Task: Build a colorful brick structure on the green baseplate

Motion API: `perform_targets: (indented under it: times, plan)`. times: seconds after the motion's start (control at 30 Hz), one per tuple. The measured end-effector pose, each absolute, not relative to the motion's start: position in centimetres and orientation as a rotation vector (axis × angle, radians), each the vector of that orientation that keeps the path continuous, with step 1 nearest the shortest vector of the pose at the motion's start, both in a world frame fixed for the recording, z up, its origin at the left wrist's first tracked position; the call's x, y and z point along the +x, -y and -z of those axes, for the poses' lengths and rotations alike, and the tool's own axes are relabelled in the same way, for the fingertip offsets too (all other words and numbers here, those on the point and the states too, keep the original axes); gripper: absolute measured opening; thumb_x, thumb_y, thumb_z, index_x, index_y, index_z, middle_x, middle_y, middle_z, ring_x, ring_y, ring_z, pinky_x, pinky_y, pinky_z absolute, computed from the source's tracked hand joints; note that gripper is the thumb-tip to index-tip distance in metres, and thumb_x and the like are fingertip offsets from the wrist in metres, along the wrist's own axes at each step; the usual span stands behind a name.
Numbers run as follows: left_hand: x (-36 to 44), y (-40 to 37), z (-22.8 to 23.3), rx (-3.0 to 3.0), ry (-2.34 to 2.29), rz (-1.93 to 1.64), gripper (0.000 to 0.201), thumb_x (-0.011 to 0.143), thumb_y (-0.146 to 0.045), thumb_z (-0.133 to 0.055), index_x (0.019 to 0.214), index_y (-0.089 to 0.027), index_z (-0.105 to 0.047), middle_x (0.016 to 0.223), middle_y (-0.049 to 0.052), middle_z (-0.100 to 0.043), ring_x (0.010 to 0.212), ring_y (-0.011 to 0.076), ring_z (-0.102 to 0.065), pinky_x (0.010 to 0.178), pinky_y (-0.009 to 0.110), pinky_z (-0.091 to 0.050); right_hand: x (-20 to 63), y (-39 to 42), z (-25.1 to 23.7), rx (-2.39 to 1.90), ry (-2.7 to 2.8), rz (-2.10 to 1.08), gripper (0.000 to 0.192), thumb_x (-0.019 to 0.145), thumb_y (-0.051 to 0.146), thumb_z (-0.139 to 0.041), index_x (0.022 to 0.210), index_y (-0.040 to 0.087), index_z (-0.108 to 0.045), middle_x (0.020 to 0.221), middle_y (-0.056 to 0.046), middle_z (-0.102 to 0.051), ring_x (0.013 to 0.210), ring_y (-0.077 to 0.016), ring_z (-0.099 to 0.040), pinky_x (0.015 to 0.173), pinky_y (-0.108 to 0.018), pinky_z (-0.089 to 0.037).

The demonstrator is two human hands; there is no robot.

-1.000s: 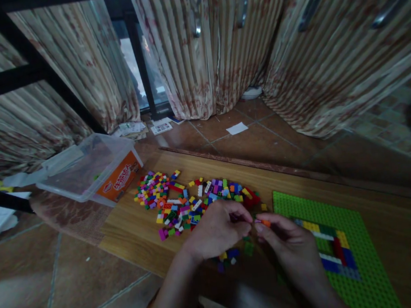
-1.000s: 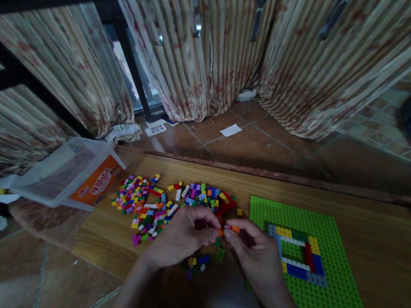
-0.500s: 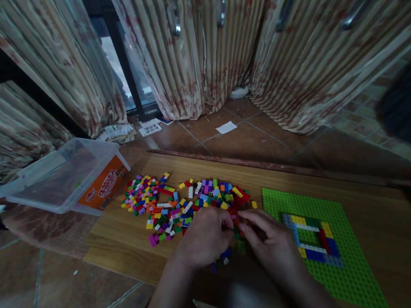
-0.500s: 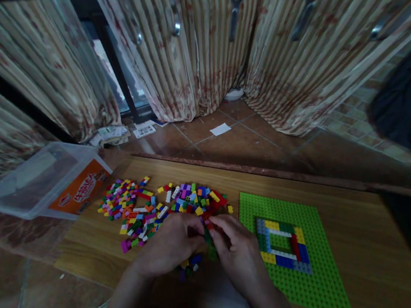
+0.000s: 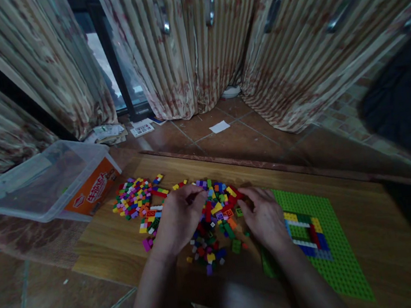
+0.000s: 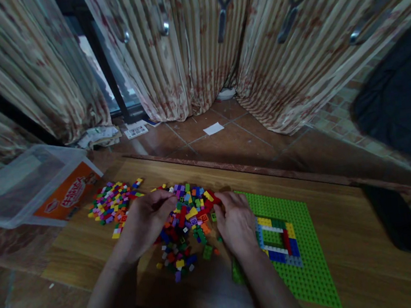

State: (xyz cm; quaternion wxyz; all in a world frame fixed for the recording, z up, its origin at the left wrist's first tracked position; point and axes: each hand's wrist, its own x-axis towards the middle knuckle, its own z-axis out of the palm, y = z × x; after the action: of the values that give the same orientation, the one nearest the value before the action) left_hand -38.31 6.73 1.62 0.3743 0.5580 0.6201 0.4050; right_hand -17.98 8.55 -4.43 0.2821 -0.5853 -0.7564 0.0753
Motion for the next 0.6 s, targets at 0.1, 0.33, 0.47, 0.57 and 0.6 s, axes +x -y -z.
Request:
perform_targets:
  times: [0.1,0.33,0.47,0.57,0.6]
  plan:
    - [-38.4,-7.1,-1.7,1.341,-1.614,-1.128,0.02,0.084,-0.03,-0.059,0.073,-0.015,-0.066,0.055,-0.004,-0.051,0.05,0.0087,-0.04,0.046,0.019,-0.031,-18.1,-8.9,4.4,-1.573,2.031,-0.278,0.026,0.087,0.021,-0.056,0.11,0.018,-0.069,0.104,-0.007,-0.07,0.098,-0.0273,-0.056,0.09,-0.042,-0.045]
    - [-38.5,-7.4,-1.8,1.271,-1.615,-1.205,0.018,0.082,-0.028,-0.06,0.072,-0.014,-0.066,0.055,-0.004,-0.051,0.051,0.0083,-0.04,0.046,0.019,-0.031,-18.1,-8.4,4.0,-1.468,2.007,-0.507,0.022,0.084,0.013,-0.052,0.09,0.021,-0.071,0.094,-0.005,-0.068,0.093,-0.0222,-0.057,0.087,-0.037,-0.045]
    - [-38.8,-7.6,-1.8,1.211,-1.609,-1.287,0.015,0.08,-0.025,-0.059,0.071,-0.015,-0.065,0.057,-0.002,-0.056,0.051,0.0092,-0.046,0.048,0.019,-0.035,-18.3,-8.0,3.7,-1.442,1.966,-0.466,0.022,0.082,0.01,-0.051,0.081,0.022,-0.069,0.089,-0.004,-0.068,0.091,-0.0214,-0.058,0.086,-0.036,-0.045]
    - [-39.0,-7.7,-1.6,1.207,-1.591,-1.321,0.014,0.08,-0.025,-0.06,0.073,-0.015,-0.066,0.058,-0.002,-0.058,0.051,0.0094,-0.048,0.048,0.019,-0.037,-19.1,-8.1,3.5,-1.406,1.966,-0.408,0.02,0.085,0.013,-0.052,0.089,0.021,-0.071,0.094,-0.005,-0.068,0.094,-0.0223,-0.057,0.087,-0.037,-0.045]
    - [-39.0,-7.7,-1.5,1.21,-1.59,-1.327,0.014,0.08,-0.025,-0.06,0.073,-0.015,-0.067,0.058,-0.002,-0.058,0.051,0.0093,-0.048,0.048,0.019,-0.037,-19.6,-8.1,3.4,-1.391,1.982,-0.401,0.02,0.087,0.015,-0.053,0.095,0.021,-0.071,0.098,-0.006,-0.068,0.096,-0.0228,-0.057,0.088,-0.037,-0.045]
